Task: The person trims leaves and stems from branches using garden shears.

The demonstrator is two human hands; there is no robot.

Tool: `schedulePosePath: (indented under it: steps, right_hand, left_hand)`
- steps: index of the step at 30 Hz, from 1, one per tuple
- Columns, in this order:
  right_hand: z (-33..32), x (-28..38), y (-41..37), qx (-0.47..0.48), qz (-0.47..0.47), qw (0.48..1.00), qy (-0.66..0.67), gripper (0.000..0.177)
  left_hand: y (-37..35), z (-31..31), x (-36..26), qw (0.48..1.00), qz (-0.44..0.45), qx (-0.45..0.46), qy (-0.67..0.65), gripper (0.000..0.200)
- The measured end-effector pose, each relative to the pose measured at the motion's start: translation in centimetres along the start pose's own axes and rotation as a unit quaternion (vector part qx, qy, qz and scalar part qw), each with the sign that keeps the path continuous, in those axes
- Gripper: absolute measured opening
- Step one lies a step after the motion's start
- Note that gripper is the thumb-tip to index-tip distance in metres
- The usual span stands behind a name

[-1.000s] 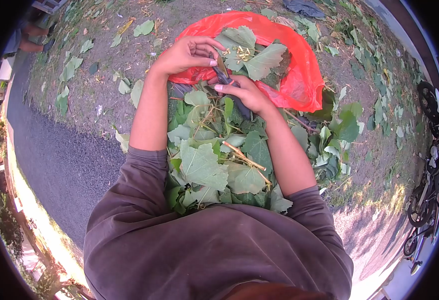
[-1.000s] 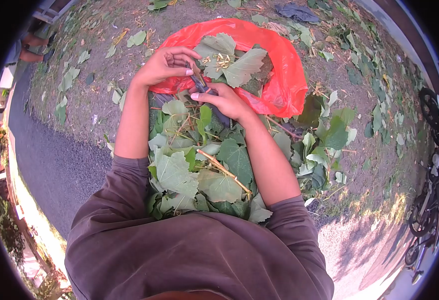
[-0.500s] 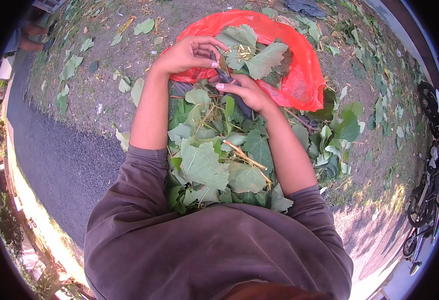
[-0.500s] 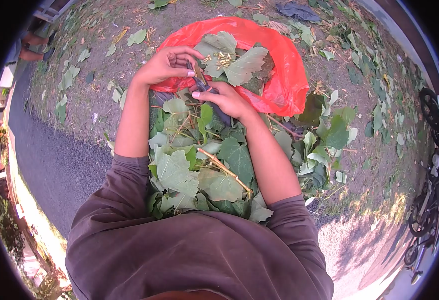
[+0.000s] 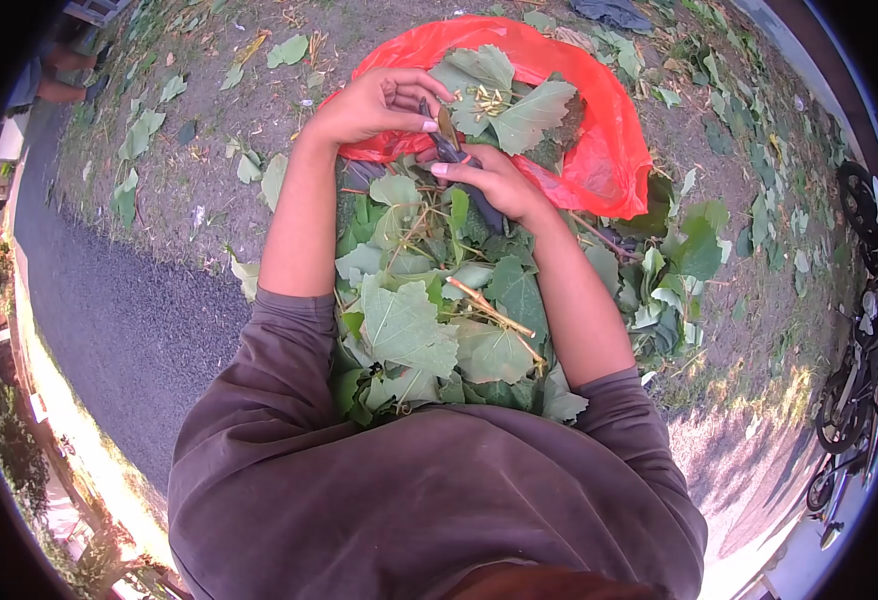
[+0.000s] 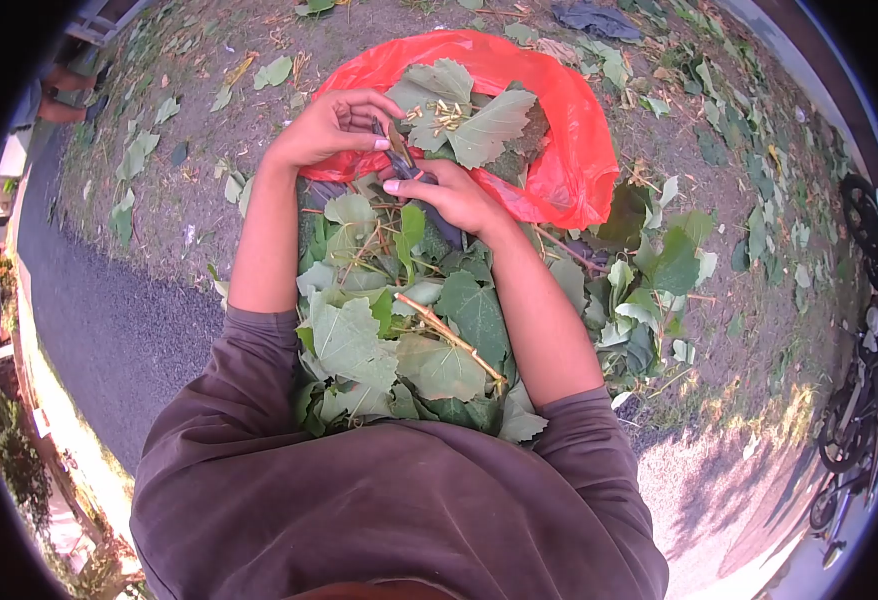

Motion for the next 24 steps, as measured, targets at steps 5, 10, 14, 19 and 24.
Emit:
schedulePosePath:
  steps: [5,10,14,19,24]
  right_hand:
    - [0.1,0.4,0.0,-0.012,0.015,0.999,-0.030,0.050]
    - [-0.2,-0.7,0.5,-0.044,-0.012,0.997,-0.059,0.048]
    - [0.1,-0.5,0.5,-0.044,-0.031,0.997,-0.048,0.045]
    - [0.1,-0.4,0.5,-0.052,-0.037,0.996,-0.054,0.042]
    - [0.1,-0.7,0.7,-0.058,-0.026,0.996,-0.064,0.041]
  left_hand:
    - [-0.1,-0.2,0.2,1.000,0.001,-0.004,0.002,0.042]
    - [-0.1,-0.5,0.5,1.000,0.002,0.001,0.026,0.047]
    - [-0.2,-0.6,0.4,1.000,-0.003,-0.001,0.026,0.047]
    - [-0.3,-0.3,0.1,1.000,0.007,0.002,0.018,0.046]
    - [-0.3,-0.5,0.1,1.000,-0.006,-0.002,0.019,0.049]
Point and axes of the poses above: each hand's wrist, its own y-axis towards the middle knuckle, its own z-axis out of the palm, x = y × z, the point moved 3 cm from there along y, towards the middle knuckle, and after that the axes turned 8 degrees about x, right-handed, at the moved point
